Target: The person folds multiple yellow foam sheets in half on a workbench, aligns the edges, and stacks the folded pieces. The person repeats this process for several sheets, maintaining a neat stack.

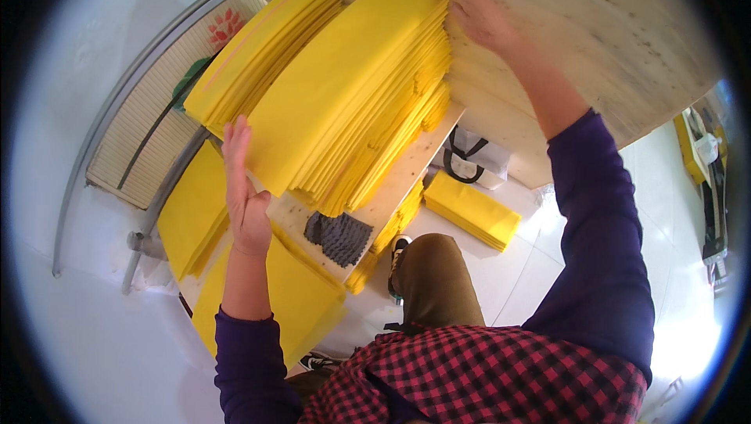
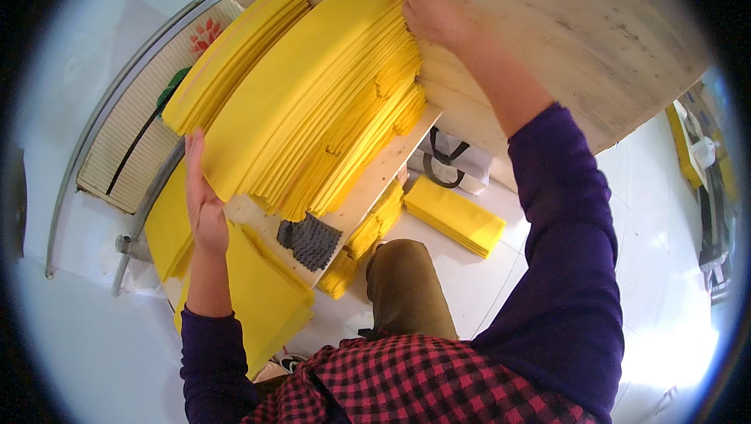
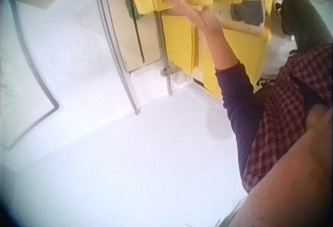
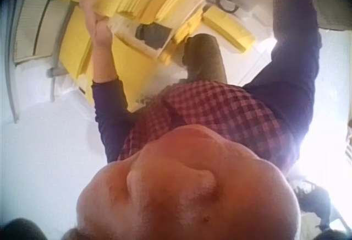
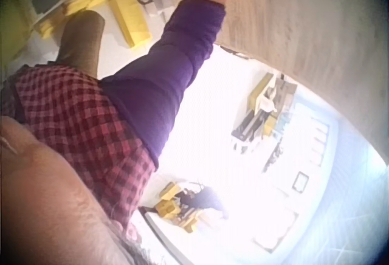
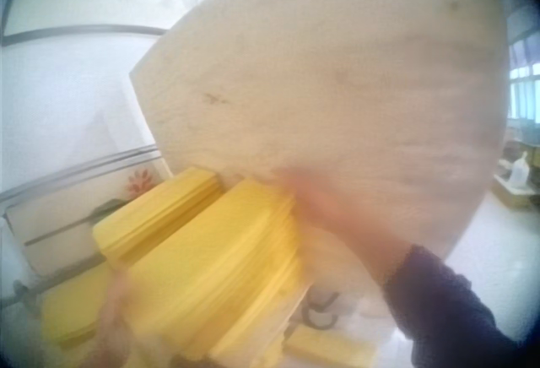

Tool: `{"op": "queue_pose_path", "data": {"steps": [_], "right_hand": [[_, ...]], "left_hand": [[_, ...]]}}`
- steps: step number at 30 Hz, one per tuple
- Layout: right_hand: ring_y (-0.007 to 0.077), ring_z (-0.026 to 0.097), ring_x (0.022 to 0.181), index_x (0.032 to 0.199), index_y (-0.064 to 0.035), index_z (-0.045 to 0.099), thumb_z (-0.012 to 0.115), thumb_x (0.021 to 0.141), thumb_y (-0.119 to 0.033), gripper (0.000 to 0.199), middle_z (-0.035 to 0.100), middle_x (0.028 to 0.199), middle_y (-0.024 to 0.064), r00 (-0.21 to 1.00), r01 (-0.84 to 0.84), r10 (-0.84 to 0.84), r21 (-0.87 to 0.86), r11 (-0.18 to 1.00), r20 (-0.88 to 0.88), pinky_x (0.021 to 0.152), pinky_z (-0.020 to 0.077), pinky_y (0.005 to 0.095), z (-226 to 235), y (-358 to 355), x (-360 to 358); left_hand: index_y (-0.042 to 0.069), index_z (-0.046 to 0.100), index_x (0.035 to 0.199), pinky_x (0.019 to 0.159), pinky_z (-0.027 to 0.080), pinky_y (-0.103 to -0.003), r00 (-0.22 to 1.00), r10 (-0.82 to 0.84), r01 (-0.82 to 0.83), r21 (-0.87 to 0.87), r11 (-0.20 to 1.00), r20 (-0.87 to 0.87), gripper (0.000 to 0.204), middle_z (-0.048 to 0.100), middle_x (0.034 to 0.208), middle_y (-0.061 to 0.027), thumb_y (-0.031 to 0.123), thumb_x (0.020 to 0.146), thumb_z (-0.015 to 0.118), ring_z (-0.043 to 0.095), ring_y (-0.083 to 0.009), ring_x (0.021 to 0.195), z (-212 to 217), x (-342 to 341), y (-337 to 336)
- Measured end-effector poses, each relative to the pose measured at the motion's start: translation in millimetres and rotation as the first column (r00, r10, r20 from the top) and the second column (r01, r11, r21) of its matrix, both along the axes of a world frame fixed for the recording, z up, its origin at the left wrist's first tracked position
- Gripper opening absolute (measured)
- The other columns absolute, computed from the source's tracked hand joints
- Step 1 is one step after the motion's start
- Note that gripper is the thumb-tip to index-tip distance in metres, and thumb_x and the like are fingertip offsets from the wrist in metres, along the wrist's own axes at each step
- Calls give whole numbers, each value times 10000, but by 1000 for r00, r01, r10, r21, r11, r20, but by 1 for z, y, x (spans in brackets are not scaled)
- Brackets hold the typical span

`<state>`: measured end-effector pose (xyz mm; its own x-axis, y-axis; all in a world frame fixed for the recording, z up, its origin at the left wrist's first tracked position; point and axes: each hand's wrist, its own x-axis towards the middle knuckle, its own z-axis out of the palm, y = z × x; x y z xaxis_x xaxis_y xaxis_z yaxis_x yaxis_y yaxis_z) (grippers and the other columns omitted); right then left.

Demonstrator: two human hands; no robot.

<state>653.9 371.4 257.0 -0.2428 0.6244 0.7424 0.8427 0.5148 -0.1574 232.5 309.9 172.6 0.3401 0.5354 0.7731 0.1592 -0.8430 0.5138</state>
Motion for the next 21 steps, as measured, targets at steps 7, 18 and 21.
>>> {"op": "queue_pose_path", "data": {"steps": [7,18,21], "right_hand": [[405,212,1405,1412,22,334,425,995,-359,572,256,1497,267,954,4,77,267,964,-290,1143,205,409,-56,-7,-46],[467,184,1392,1422,19,324,330,998,-458,639,234,1488,309,888,56,111,346,937,-445,1142,158,468,-67,32,-74],[453,226,1382,1408,15,355,345,1001,-415,592,269,1480,295,895,68,123,406,911,-429,1134,182,461,-65,33,-71]], "left_hand": [[24,83,1510,1161,115,-387,918,-18,89,-162,983,395,633,117,1567,-138,390,1021,249,133,-268,1438,4,33,-16],[-24,170,1478,1156,133,-387,925,126,-66,-175,982,358,612,143,1547,-165,395,1033,191,139,-278,1429,6,53,1],[-35,180,1472,1156,132,-385,910,101,-31,-179,983,402,608,142,1547,-170,386,1032,187,143,-280,1427,1,52,0]]}}
